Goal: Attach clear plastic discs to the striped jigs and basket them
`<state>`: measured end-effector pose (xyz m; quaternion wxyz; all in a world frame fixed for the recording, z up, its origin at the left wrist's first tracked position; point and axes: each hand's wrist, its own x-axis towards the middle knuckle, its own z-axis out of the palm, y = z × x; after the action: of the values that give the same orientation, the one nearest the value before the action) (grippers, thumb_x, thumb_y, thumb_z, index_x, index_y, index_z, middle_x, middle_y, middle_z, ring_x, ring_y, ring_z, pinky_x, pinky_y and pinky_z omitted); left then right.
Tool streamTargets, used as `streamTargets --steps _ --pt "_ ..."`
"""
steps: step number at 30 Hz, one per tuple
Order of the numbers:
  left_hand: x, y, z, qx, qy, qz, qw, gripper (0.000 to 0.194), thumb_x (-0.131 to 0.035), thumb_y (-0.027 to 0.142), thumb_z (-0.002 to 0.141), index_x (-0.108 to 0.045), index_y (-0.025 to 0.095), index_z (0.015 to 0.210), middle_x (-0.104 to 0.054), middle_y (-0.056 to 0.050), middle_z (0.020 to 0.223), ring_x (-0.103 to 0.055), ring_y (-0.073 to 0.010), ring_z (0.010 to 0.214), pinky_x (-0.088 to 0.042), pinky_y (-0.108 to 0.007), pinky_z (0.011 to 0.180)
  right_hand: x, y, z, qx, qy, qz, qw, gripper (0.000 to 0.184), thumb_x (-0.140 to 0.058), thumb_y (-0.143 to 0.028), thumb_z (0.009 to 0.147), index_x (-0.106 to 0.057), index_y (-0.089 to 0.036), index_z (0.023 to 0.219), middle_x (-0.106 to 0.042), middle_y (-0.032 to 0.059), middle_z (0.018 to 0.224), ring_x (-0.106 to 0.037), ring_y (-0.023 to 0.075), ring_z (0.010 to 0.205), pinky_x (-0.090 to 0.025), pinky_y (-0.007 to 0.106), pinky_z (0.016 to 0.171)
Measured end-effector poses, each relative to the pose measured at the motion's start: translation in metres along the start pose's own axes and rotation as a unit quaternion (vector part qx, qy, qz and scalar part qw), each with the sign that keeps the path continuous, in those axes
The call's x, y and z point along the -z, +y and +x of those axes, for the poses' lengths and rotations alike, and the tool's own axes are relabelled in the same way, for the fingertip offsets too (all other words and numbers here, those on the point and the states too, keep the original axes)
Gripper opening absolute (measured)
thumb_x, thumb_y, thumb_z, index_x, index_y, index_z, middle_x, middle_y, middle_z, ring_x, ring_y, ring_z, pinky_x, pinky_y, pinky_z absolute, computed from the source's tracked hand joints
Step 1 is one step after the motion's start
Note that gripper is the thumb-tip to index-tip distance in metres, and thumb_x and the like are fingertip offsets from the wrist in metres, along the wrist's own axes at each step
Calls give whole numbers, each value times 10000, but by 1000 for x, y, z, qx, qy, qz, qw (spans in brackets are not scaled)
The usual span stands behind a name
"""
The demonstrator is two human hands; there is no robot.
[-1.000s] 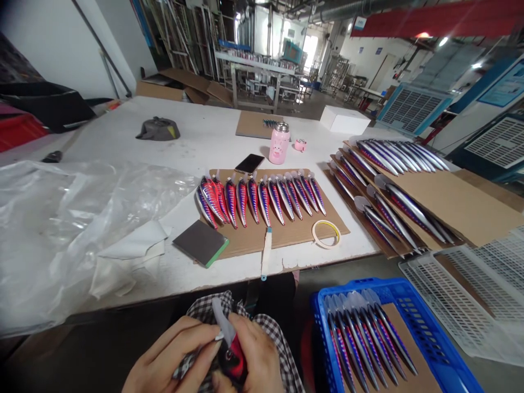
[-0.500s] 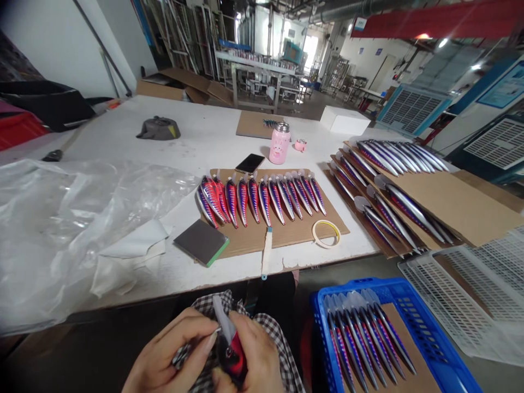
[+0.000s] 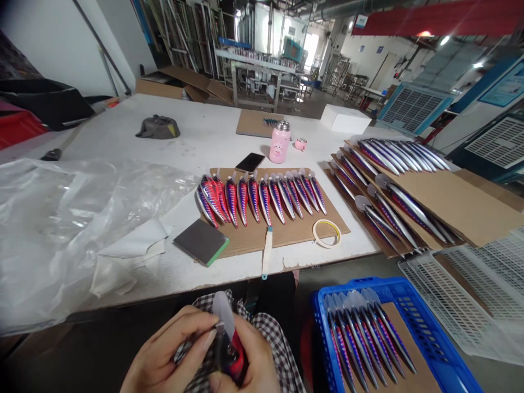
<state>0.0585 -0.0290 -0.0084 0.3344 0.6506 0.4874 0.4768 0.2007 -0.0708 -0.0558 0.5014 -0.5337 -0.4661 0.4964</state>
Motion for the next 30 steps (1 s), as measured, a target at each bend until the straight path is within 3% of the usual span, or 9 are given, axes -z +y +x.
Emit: streamTargets --steps 4,8,13,17,21,25,30 --pt "0 -3 -2 26 7 -40 999 231 -600 188 841 -659 321 1020 -678 75 765 -673 -97 659 -528 -160 655 -6 10 3 -50 -40 199 978 710 -771 -550 634 -630 -213 1243 -724 83 1116 -664 291 1035 -492 378 940" --pt "-2 -2 1 63 10 -70 996 103 -620 219 844 -653 282 918 -708 58 757 -695 -117 653 -538 -165 606 -6 9 6 -53 -64 228 970 746 -783 -598 577 -646 -210 1199 -741 70 1012 -689 274 898 -515 371 839" --pt "-4 -6 9 -6 -22 -69 997 168 -642 124 820 -642 276 891 -649 22 862 -675 -136 755 -552 -211 659 -8 -5 11 -41 -73 248 965 717 -790 -597 574 -659 -236 1179 -738 56 1054 -662 300 1036 -456 409 977" --pt "-5 -9 9 -9 -12 -45 999 183 -617 122 838 -624 277 936 -609 36 795 -635 -121 677 -533 -210 609 -11 -4 11 -21 -79 272 959 693 -799 -587 583 -662 -255 1176 -734 51 1098 -640 299 1113 -425 402 1032" --pt "-6 -6 6 -15 -11 -15 1000 134 -617 128 834 -607 258 864 -605 40 748 -628 -118 649 -514 -197 576 -13 12 3 -33 -27 255 966 766 -836 -547 565 -639 -210 1224 -703 95 1199 -588 323 1205 -402 423 1063" --pt "-10 3 3 -12 7 -21 1000 110 -595 139 841 -597 246 817 -590 41 707 -602 -112 611 -484 -187 539 -13 24 -3 -39 -9 245 969 784 -851 -502 572 -616 -214 1262 -690 101 1232 -616 318 1170 -458 412 1011" --pt "-14 6 -2 -38 13 -22 999 178 -558 94 847 -634 247 902 -631 21 832 -627 -112 720 -504 -196 663 -8 26 -3 -13 53 133 990 677 -846 -458 584 -676 -203 1187 -723 93 1155 -666 307 1061 -516 380 950"
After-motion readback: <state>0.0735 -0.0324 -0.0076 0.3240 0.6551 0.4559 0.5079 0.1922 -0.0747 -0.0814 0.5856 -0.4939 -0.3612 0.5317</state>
